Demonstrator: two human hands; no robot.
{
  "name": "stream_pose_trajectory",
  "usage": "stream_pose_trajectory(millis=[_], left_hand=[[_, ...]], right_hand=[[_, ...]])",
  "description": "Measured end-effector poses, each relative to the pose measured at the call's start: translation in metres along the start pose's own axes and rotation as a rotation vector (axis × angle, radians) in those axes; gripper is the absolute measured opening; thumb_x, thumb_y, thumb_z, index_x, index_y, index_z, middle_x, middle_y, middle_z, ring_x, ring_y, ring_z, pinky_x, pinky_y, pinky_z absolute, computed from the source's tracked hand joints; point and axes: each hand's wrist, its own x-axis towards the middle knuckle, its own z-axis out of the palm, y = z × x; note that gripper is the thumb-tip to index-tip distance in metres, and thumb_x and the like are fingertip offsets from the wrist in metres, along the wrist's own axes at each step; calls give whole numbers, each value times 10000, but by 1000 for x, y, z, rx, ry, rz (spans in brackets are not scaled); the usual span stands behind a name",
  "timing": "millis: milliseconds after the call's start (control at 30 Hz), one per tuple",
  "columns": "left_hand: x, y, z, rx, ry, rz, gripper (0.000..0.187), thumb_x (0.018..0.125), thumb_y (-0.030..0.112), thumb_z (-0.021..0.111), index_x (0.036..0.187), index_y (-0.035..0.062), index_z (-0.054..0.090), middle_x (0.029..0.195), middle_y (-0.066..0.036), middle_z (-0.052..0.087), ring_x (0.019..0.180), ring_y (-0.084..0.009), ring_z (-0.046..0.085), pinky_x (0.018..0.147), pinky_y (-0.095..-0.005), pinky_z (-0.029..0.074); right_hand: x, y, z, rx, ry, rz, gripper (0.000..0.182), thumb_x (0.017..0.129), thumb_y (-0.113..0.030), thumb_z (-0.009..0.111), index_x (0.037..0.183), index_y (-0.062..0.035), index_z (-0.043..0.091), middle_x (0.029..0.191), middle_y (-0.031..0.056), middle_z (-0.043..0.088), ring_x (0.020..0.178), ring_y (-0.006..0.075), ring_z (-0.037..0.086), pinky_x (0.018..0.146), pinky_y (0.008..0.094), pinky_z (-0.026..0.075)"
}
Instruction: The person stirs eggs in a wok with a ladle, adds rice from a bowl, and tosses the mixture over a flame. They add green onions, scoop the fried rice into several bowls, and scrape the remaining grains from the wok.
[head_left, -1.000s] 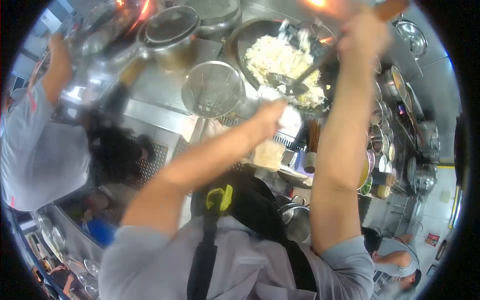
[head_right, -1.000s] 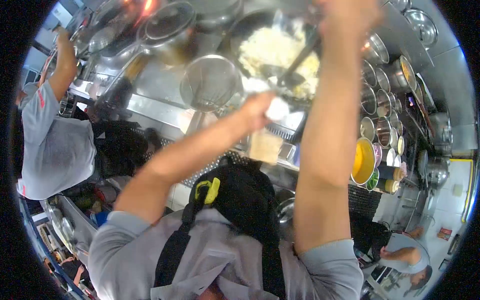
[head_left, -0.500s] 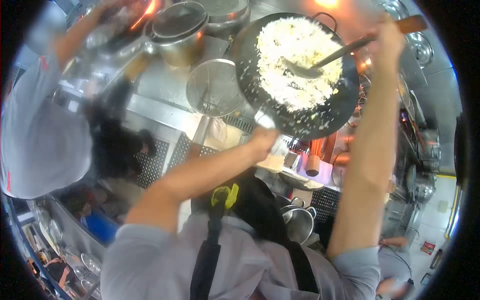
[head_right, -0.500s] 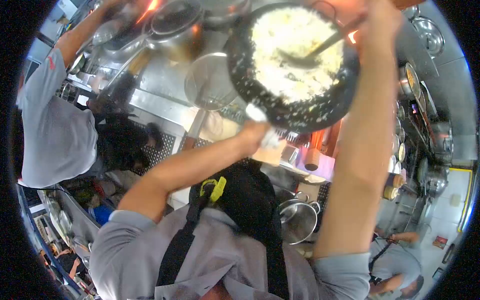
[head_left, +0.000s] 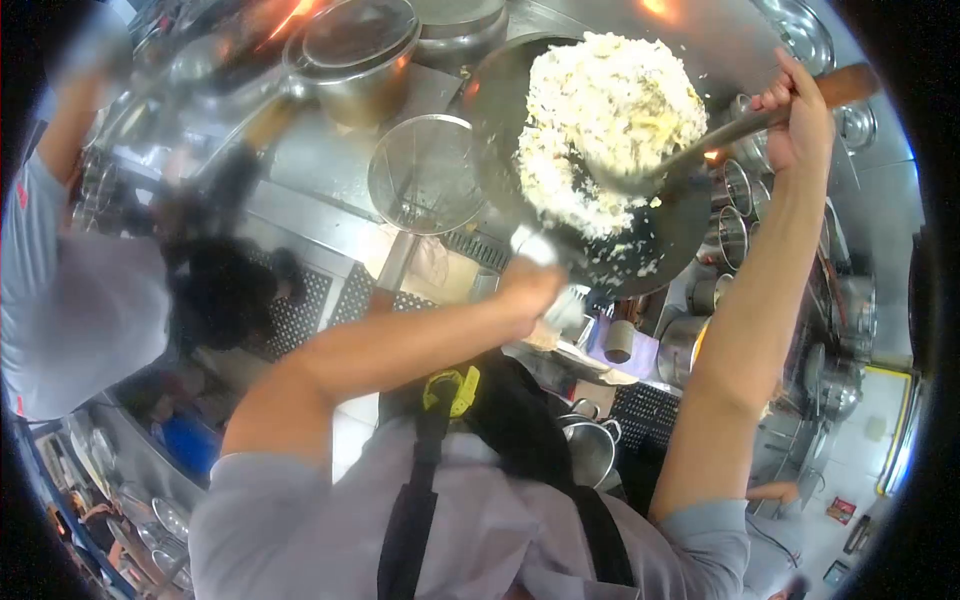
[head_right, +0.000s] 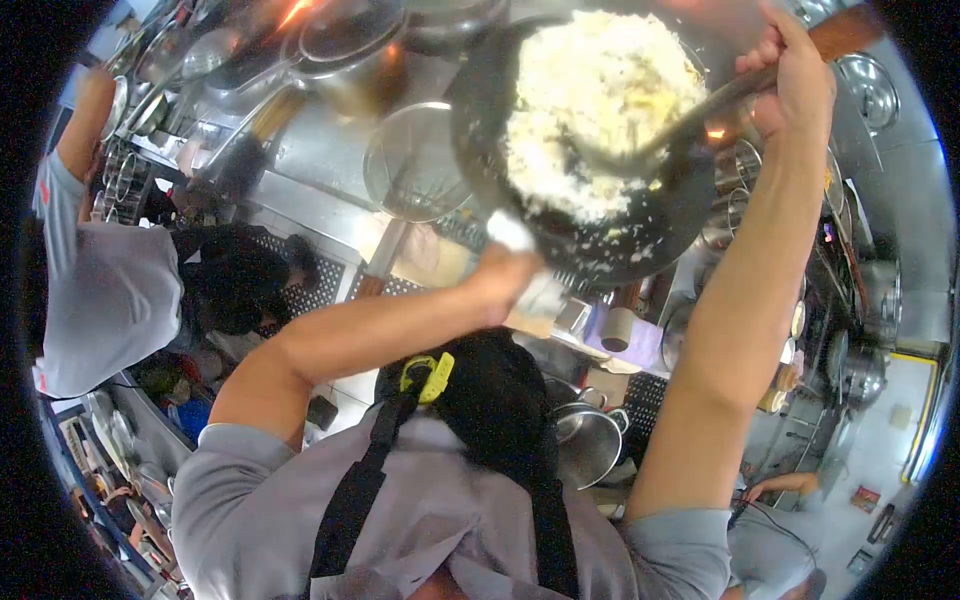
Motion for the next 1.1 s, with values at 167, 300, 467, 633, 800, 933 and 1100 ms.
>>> stream_pose_trajectory(millis=[167,300,467,633,800,933,1100], left_hand=[[75,34,28,-262,-156,23,203,817,75,545,896,-108,581,793,-184,640,632,-298,655,536,-419,566],[124,8,41,-121,21,49,284,759,111,568,872,-148,600,839,-227,648,719,-291,660,622,-408,525],[125,7,38,-86,5,120,353,730,159,588,862,-168,610,870,-266,654,762,-295,657,668,-415,491],[134,10,36,32,87,198,361,725,173,592,856,-163,616,838,-255,660,746,-289,655,663,-408,489],[108,21,35,43,53,148,354,718,174,593,825,-162,618,798,-252,655,717,-278,647,649,-408,488],[125,16,29,-35,-2,183,333,721,153,594,803,-169,611,778,-234,654,686,-271,649,612,-392,492],[130,10,31,-101,-45,60,317,731,144,579,799,-163,614,771,-217,651,691,-262,648,597,-380,491]], right_hand=[[-3,-38,29,-174,131,-377,176,876,-211,569,833,-40,571,600,-12,472,498,121,447,474,259,366],[-19,-53,-1,-109,18,-460,159,870,-195,569,802,-52,559,612,-7,475,499,124,445,470,273,363],[33,85,36,-204,-37,-252,149,863,-175,569,764,-67,543,626,-1,479,501,128,443,465,291,361],[105,9,14,-136,-97,-377,155,856,-155,569,725,-82,528,640,5,483,502,131,441,459,309,358],[57,114,76,-241,-75,-206,207,852,-214,611,748,-41,565,684,40,542,548,124,502,485,297,396],[68,37,82,-265,34,-290,207,826,-207,602,681,-83,522,555,-4,455,428,119,418,409,291,342],[53,99,79,-253,25,-235,178,822,-186,630,728,-71,533,537,5,452,401,126,408,404,281,374]])
